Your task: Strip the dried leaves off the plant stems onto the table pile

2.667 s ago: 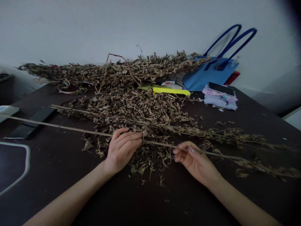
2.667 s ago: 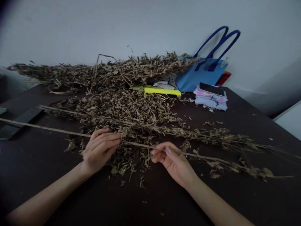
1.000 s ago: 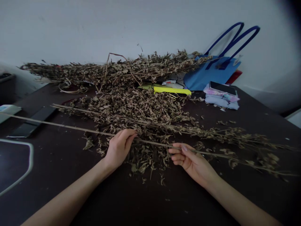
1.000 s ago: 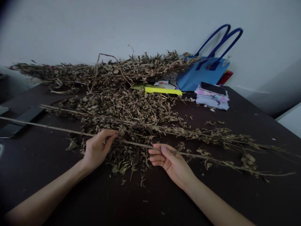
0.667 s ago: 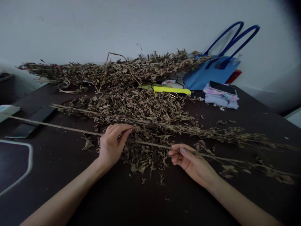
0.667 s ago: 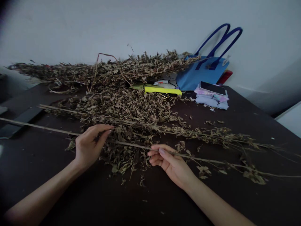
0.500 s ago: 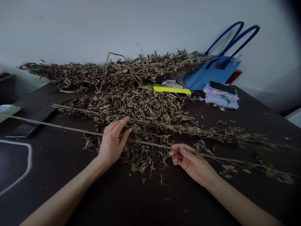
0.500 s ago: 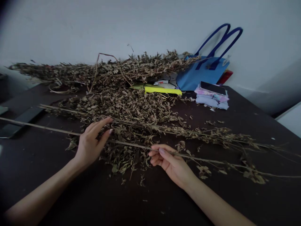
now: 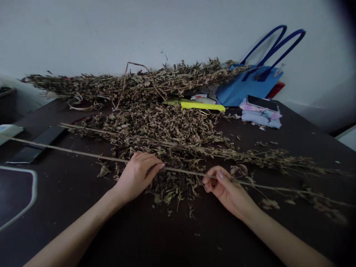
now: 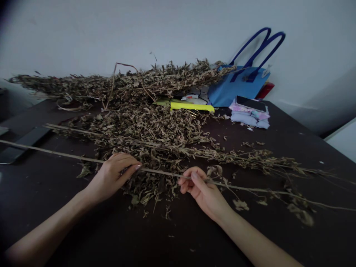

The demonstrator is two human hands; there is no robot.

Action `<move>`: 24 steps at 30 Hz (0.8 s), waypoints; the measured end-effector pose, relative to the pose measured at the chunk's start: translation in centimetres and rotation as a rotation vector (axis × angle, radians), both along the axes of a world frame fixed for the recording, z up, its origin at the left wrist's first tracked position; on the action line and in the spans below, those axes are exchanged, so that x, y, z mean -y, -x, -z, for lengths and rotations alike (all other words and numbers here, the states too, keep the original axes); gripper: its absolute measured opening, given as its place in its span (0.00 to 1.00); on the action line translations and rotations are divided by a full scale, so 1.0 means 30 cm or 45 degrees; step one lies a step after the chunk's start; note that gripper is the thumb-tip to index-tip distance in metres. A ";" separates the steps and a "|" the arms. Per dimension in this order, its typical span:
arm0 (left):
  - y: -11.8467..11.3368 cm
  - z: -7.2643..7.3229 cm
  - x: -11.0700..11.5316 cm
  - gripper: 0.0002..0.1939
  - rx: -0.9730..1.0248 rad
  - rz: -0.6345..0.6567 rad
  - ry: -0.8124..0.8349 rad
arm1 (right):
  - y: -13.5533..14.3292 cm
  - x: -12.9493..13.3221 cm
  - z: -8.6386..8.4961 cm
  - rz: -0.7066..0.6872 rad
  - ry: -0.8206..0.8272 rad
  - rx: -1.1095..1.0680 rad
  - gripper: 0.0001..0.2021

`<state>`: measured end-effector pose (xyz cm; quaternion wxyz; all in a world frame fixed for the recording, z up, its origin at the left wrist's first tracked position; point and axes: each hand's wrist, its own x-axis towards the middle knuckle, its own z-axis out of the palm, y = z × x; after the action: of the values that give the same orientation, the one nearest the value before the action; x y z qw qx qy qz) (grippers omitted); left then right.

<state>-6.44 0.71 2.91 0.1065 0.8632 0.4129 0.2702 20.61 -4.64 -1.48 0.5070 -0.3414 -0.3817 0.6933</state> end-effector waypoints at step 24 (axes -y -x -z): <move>0.008 0.012 -0.002 0.12 0.006 -0.224 -0.398 | -0.014 0.001 0.011 -0.144 -0.127 0.038 0.06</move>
<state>-6.69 0.76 2.55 -0.0521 0.8292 0.4395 0.3414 21.02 -4.66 -1.80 0.4776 -0.3039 -0.4418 0.6960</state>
